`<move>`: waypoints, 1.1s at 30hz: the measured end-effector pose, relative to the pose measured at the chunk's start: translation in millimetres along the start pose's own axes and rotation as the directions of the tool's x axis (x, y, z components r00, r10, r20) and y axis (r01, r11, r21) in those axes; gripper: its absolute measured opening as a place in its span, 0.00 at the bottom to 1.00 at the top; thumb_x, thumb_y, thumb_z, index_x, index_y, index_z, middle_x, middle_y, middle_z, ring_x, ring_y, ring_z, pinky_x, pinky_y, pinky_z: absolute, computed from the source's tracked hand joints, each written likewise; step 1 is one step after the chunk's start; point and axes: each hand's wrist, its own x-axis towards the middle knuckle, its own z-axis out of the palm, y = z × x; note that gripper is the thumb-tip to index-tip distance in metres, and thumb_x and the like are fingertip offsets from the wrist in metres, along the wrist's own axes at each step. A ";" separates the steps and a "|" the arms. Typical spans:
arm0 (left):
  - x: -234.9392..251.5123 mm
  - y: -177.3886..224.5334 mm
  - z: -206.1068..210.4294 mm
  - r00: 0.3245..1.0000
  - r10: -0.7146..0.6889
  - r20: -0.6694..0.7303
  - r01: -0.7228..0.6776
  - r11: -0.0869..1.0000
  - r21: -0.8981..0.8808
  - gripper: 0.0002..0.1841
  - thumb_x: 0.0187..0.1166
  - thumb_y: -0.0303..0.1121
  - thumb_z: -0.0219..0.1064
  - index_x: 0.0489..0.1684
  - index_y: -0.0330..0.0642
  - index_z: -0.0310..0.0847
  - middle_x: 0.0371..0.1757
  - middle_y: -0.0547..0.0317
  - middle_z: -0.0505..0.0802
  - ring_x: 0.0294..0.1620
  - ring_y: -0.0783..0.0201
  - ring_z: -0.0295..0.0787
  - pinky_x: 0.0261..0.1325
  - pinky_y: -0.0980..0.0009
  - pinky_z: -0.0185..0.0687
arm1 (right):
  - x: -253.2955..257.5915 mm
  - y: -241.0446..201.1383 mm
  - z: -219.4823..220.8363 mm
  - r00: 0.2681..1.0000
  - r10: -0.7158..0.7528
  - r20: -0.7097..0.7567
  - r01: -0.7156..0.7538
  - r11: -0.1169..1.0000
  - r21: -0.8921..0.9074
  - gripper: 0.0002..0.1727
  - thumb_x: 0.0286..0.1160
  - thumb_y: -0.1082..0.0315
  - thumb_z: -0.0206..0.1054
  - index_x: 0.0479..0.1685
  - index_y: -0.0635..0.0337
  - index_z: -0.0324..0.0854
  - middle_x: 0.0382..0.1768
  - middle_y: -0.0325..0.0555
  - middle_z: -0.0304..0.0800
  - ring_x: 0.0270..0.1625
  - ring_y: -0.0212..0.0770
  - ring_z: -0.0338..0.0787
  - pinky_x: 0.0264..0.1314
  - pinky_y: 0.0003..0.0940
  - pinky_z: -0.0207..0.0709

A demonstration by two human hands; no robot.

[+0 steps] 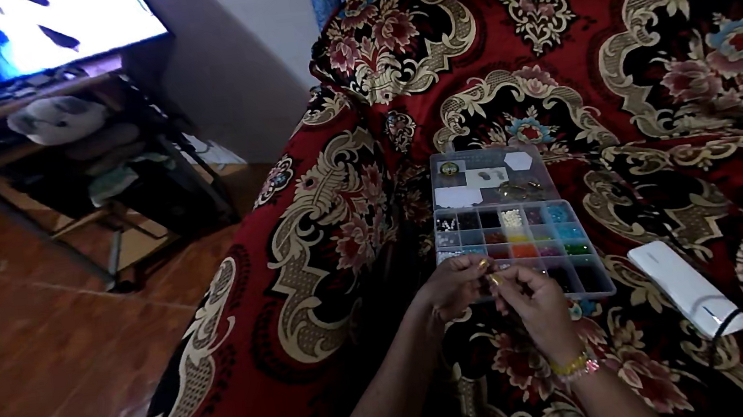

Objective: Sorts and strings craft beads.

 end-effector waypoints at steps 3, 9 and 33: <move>-0.3 0.4 0.2 1.000 0.002 0.005 -0.002 1.000 -0.008 0.14 0.88 0.26 0.50 0.42 0.45 0.85 0.41 0.67 0.94 0.40 0.72 0.91 0.51 0.71 0.88 | 0.3 1.1 -0.1 1.000 -0.012 -0.004 0.012 1.000 0.004 0.06 0.72 0.72 0.66 0.36 0.63 0.89 0.23 0.34 0.90 0.22 0.25 0.87 0.27 0.20 0.85; -0.2 0.1 0.1 1.000 -0.009 -0.016 0.009 1.000 -0.030 0.14 0.88 0.26 0.51 0.43 0.46 0.85 0.42 0.67 0.94 0.40 0.71 0.92 0.50 0.71 0.88 | 0.0 0.5 -0.2 1.000 -0.015 -0.006 0.015 1.000 0.014 0.06 0.71 0.73 0.66 0.37 0.63 0.89 0.23 0.33 0.90 0.22 0.24 0.87 0.27 0.20 0.84; -0.2 2.1 -3.0 0.999 0.042 0.005 -0.042 0.997 0.058 0.13 0.86 0.23 0.53 0.42 0.42 0.86 0.42 0.66 0.95 0.43 0.71 0.92 0.55 0.70 0.88 | 0.1 0.6 -0.2 1.000 -0.001 -0.003 0.001 1.000 0.001 0.06 0.72 0.72 0.66 0.36 0.62 0.89 0.23 0.34 0.90 0.22 0.25 0.87 0.27 0.21 0.85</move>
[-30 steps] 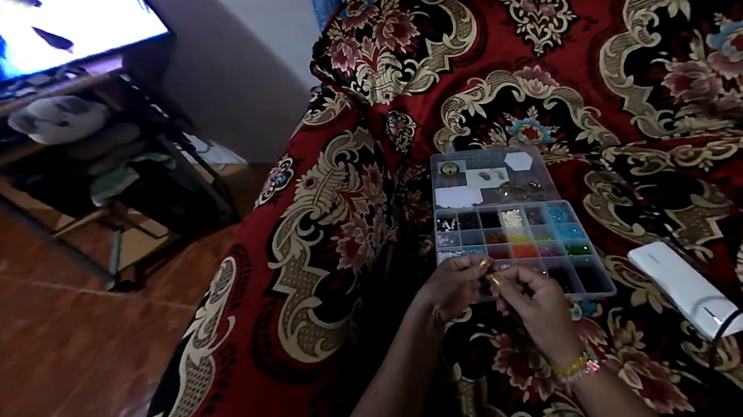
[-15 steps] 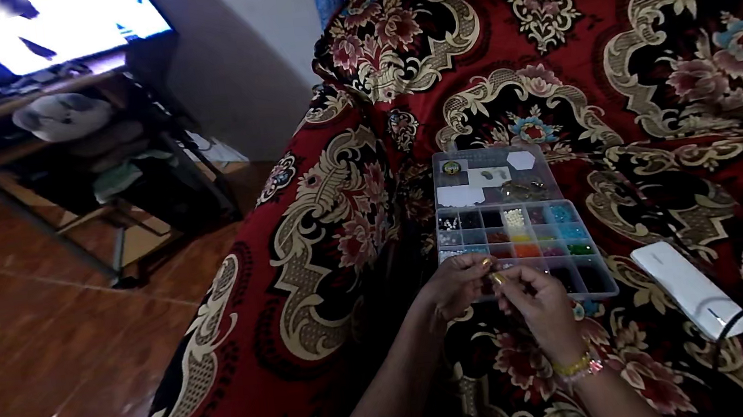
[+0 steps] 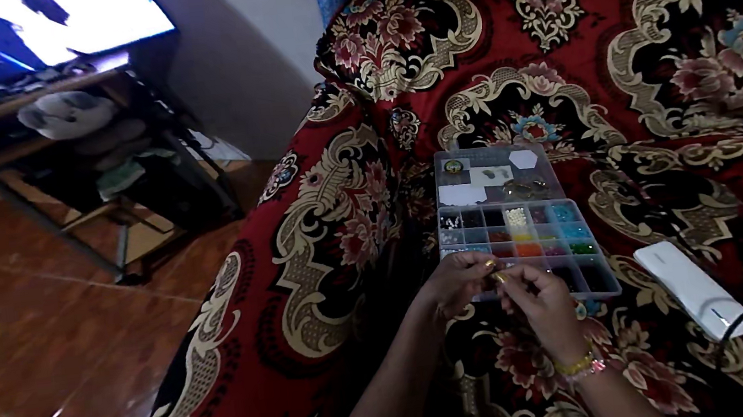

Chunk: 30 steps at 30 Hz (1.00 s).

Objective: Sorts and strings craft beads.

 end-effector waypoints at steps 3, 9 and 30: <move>-1.2 2.6 1.1 1.000 0.018 -0.004 -0.018 0.999 0.041 0.11 0.85 0.22 0.56 0.42 0.40 0.87 0.42 0.65 0.95 0.43 0.71 0.92 0.55 0.69 0.88 | -0.5 0.3 -0.4 1.000 -0.002 0.001 0.002 1.000 -0.009 0.06 0.73 0.71 0.67 0.37 0.62 0.89 0.23 0.34 0.90 0.22 0.26 0.88 0.27 0.21 0.85; -2.5 3.8 -0.1 0.996 0.085 -0.009 -0.082 0.981 0.175 0.07 0.83 0.22 0.61 0.47 0.33 0.86 0.44 0.62 0.93 0.46 0.70 0.90 0.59 0.67 0.87 | -0.5 5.5 -0.2 0.999 -0.042 0.006 0.042 0.997 -0.071 0.08 0.76 0.68 0.65 0.36 0.62 0.87 0.25 0.33 0.90 0.23 0.25 0.87 0.28 0.21 0.86; 0.3 5.8 8.8 0.980 0.175 -0.093 -0.151 0.964 0.221 0.05 0.80 0.19 0.65 0.44 0.29 0.86 0.39 0.60 0.93 0.40 0.71 0.90 0.54 0.70 0.87 | 3.7 11.1 -6.1 0.999 0.010 0.045 -0.015 0.994 0.107 0.13 0.78 0.72 0.55 0.49 0.63 0.85 0.37 0.33 0.92 0.23 0.24 0.85 0.26 0.19 0.83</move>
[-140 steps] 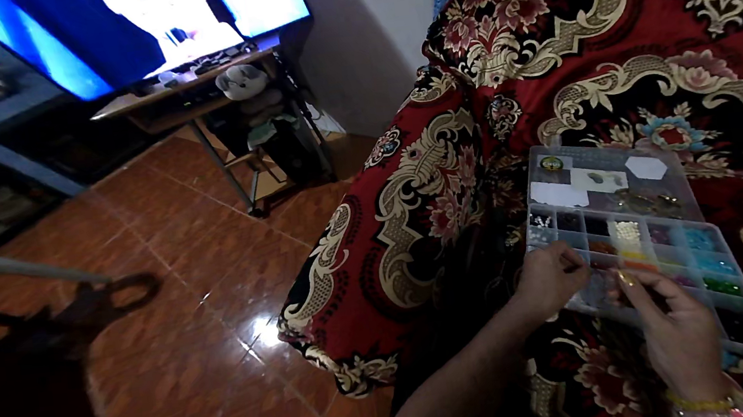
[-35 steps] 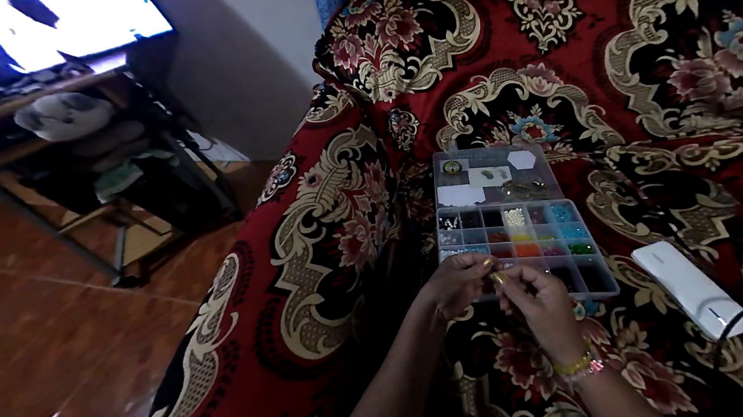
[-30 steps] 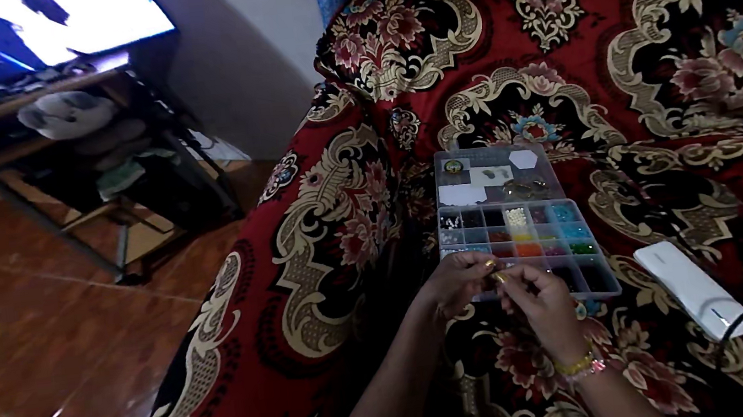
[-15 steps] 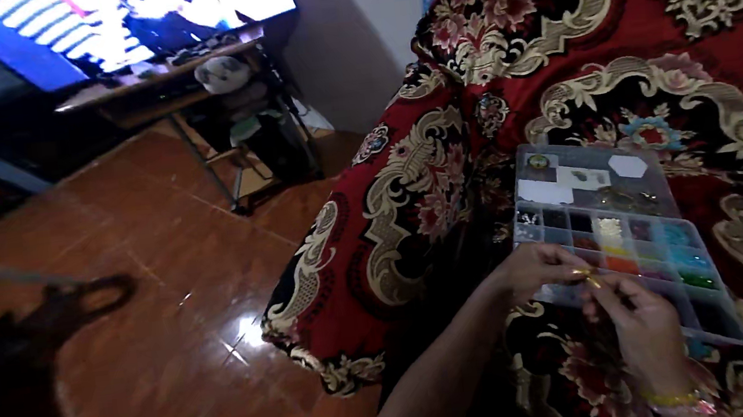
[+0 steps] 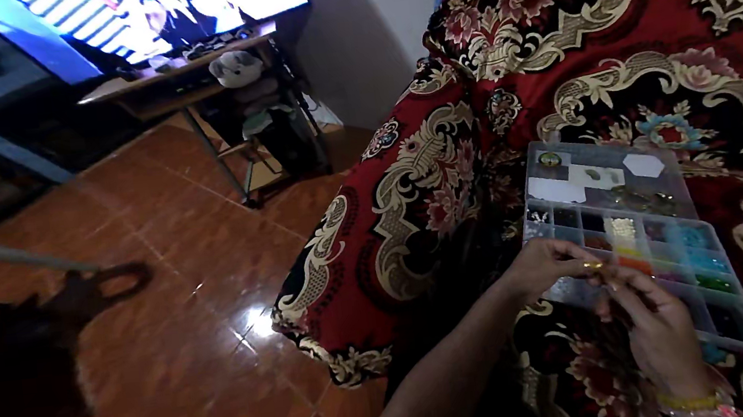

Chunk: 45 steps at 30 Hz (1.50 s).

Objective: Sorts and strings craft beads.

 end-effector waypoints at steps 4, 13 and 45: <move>-0.7 0.8 0.9 1.000 -0.012 -0.002 0.012 1.000 0.008 0.05 0.80 0.20 0.65 0.43 0.30 0.87 0.38 0.61 0.93 0.39 0.72 0.89 0.52 0.71 0.87 | 0.8 3.8 -1.8 0.998 -0.060 0.024 0.062 0.992 -0.108 0.09 0.78 0.68 0.61 0.42 0.61 0.86 0.31 0.30 0.90 0.23 0.22 0.84 0.27 0.18 0.82; -1.1 2.0 1.8 0.999 0.041 -0.028 -0.036 0.990 0.140 0.08 0.79 0.21 0.68 0.49 0.26 0.84 0.46 0.54 0.91 0.44 0.73 0.88 0.54 0.73 0.85 | 3.3 0.3 -4.6 0.990 -0.128 -0.053 0.104 0.942 -0.320 0.11 0.76 0.68 0.65 0.42 0.67 0.88 0.30 0.35 0.90 0.28 0.18 0.86 0.33 0.15 0.83; -9.2 20.8 33.8 0.977 -0.163 -0.134 0.139 0.019 0.990 0.09 0.80 0.27 0.67 0.50 0.31 0.89 0.64 0.37 0.87 0.70 0.41 0.80 0.73 0.43 0.69 | 13.7 0.4 -16.9 0.988 -0.035 -0.150 0.018 0.994 -0.109 0.07 0.81 0.73 0.61 0.45 0.65 0.84 0.33 0.32 0.91 0.26 0.23 0.89 0.30 0.19 0.87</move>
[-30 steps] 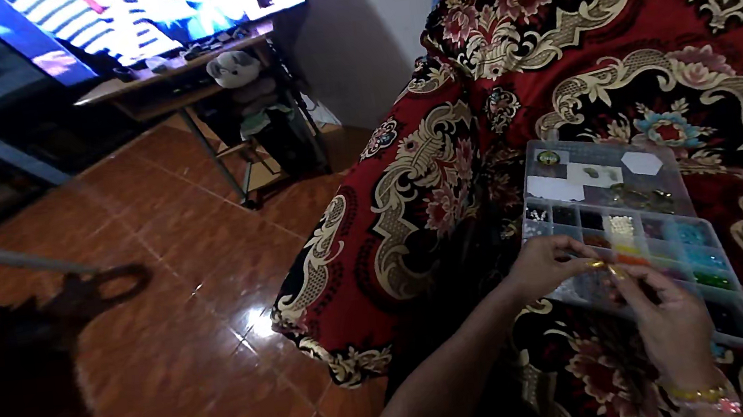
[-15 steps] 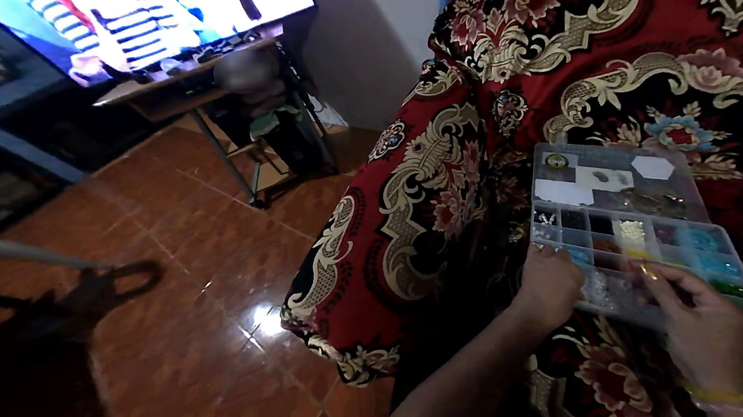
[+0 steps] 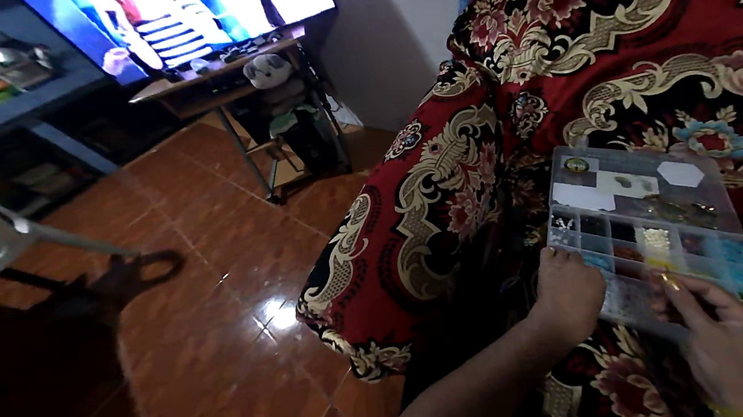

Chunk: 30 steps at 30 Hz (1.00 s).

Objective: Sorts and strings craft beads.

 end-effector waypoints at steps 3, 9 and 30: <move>0.0 3.0 0.8 0.999 0.004 0.035 -0.005 1.000 0.025 0.09 0.78 0.24 0.67 0.49 0.30 0.88 0.64 0.36 0.87 0.69 0.41 0.81 0.72 0.43 0.70 | -0.3 -0.5 0.8 1.000 -0.001 0.000 0.001 1.000 -0.002 0.07 0.81 0.73 0.62 0.44 0.65 0.85 0.33 0.33 0.91 0.26 0.22 0.88 0.29 0.18 0.86; 1.8 6.3 6.1 1.000 0.000 0.022 0.000 1.000 0.008 0.10 0.73 0.17 0.66 0.50 0.27 0.87 0.63 0.34 0.87 0.68 0.39 0.81 0.72 0.41 0.71 | -0.9 0.8 1.5 0.999 -0.031 0.013 0.031 1.000 -0.004 0.07 0.80 0.73 0.61 0.45 0.67 0.84 0.34 0.33 0.91 0.27 0.22 0.88 0.31 0.18 0.86; -5.3 14.8 -2.1 0.998 -0.023 0.054 0.017 0.993 0.113 0.11 0.71 0.16 0.67 0.49 0.29 0.87 0.62 0.36 0.87 0.64 0.41 0.83 0.67 0.44 0.74 | -4.6 -1.1 5.0 0.999 -0.028 0.034 0.028 1.000 -0.009 0.07 0.80 0.73 0.62 0.43 0.65 0.85 0.32 0.31 0.90 0.27 0.21 0.88 0.31 0.17 0.86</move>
